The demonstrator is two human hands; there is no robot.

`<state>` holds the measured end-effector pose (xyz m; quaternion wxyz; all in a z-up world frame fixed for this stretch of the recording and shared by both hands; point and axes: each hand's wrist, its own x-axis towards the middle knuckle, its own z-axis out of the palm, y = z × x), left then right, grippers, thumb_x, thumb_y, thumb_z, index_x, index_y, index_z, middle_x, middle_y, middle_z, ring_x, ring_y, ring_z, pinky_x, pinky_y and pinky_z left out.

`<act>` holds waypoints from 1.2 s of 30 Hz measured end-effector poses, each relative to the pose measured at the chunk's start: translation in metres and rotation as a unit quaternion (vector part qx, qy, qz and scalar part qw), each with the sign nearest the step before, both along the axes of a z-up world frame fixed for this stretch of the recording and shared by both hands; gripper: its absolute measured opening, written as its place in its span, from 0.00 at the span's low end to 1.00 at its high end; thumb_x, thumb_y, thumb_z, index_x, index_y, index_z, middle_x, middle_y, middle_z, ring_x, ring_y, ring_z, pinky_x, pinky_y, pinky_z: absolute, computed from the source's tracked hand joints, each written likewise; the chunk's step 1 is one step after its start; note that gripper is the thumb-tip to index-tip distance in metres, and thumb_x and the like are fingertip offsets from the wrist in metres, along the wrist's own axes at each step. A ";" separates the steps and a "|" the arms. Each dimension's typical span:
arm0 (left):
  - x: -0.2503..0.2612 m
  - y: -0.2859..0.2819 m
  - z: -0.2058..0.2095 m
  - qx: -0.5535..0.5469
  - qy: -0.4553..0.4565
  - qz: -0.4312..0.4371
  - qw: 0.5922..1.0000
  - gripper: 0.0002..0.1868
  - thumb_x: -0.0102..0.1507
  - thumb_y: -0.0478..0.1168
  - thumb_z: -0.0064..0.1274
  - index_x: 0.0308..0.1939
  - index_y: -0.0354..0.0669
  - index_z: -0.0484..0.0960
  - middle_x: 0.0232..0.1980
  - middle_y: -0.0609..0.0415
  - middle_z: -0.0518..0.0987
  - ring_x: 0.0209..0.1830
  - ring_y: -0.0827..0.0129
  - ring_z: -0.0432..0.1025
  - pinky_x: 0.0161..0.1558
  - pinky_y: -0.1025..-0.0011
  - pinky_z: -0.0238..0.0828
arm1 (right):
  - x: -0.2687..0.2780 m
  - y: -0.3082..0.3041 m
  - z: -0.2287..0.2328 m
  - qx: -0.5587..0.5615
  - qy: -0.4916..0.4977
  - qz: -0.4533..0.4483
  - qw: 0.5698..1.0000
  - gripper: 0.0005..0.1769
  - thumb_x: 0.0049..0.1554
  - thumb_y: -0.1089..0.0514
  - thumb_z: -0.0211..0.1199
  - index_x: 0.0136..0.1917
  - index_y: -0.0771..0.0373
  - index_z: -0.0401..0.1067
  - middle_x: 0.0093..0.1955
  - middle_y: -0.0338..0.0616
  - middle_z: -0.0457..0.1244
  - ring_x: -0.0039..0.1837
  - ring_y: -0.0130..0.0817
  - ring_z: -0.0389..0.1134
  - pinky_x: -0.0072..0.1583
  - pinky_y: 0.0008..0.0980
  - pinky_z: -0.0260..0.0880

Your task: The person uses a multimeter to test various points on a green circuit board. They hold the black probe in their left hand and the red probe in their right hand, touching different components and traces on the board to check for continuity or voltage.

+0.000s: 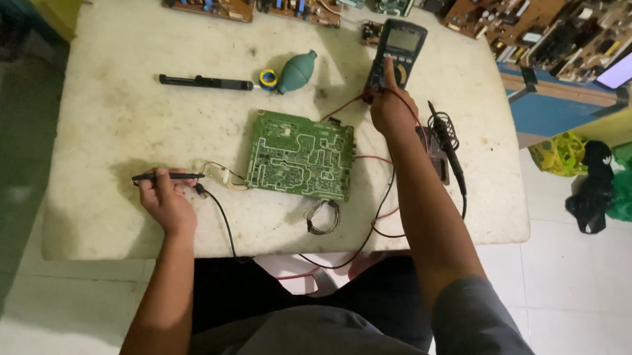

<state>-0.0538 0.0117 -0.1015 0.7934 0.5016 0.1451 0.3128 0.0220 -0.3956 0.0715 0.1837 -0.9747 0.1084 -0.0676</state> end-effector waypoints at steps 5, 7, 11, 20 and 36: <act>0.001 -0.001 0.003 -0.005 0.009 -0.001 1.000 0.07 0.75 0.38 0.49 0.46 0.40 0.69 0.33 0.42 0.79 0.22 0.63 0.77 0.27 0.71 0.79 | 0.026 0.003 -0.006 -0.085 0.106 -0.052 0.989 0.42 0.68 0.50 0.50 0.87 0.30 0.33 0.60 0.60 0.69 0.63 0.60 0.73 0.62 0.57 0.72; 0.000 0.000 0.001 -0.006 0.011 0.003 1.000 0.07 0.75 0.38 0.48 0.46 0.40 0.69 0.33 0.42 0.79 0.22 0.63 0.77 0.27 0.71 0.79 | 0.028 0.006 -0.005 -0.093 0.127 -0.062 0.986 0.43 0.68 0.48 0.51 0.87 0.29 0.33 0.61 0.59 0.68 0.63 0.59 0.72 0.63 0.56 0.72; -0.002 -0.001 0.003 -0.002 0.018 -0.002 1.000 0.07 0.75 0.38 0.48 0.45 0.41 0.69 0.33 0.42 0.80 0.23 0.63 0.77 0.27 0.71 0.79 | 0.028 0.004 -0.014 -0.070 0.093 -0.051 0.992 0.41 0.68 0.50 0.52 0.87 0.36 0.37 0.56 0.62 0.69 0.60 0.62 0.74 0.59 0.59 0.73; -0.009 0.007 0.024 -0.091 0.014 -0.016 0.996 0.07 0.74 0.40 0.52 0.46 0.41 0.73 0.37 0.42 0.82 0.27 0.64 0.80 0.31 0.71 0.84 | -0.082 -0.059 -0.090 0.399 -0.275 0.003 0.875 0.20 0.58 0.60 0.51 0.57 0.65 0.79 0.41 0.49 0.60 0.43 0.37 0.63 0.48 0.36 0.67; -0.148 -0.124 0.161 0.068 -0.241 -0.309 0.917 0.14 0.63 0.23 0.61 0.52 0.34 0.80 0.48 0.41 0.84 0.49 0.58 0.84 0.44 0.71 0.90 | -0.305 0.070 0.019 0.448 -0.419 0.190 0.767 0.11 0.56 0.76 0.65 0.43 0.65 0.66 0.48 0.56 0.64 0.40 0.43 0.76 0.49 0.42 0.88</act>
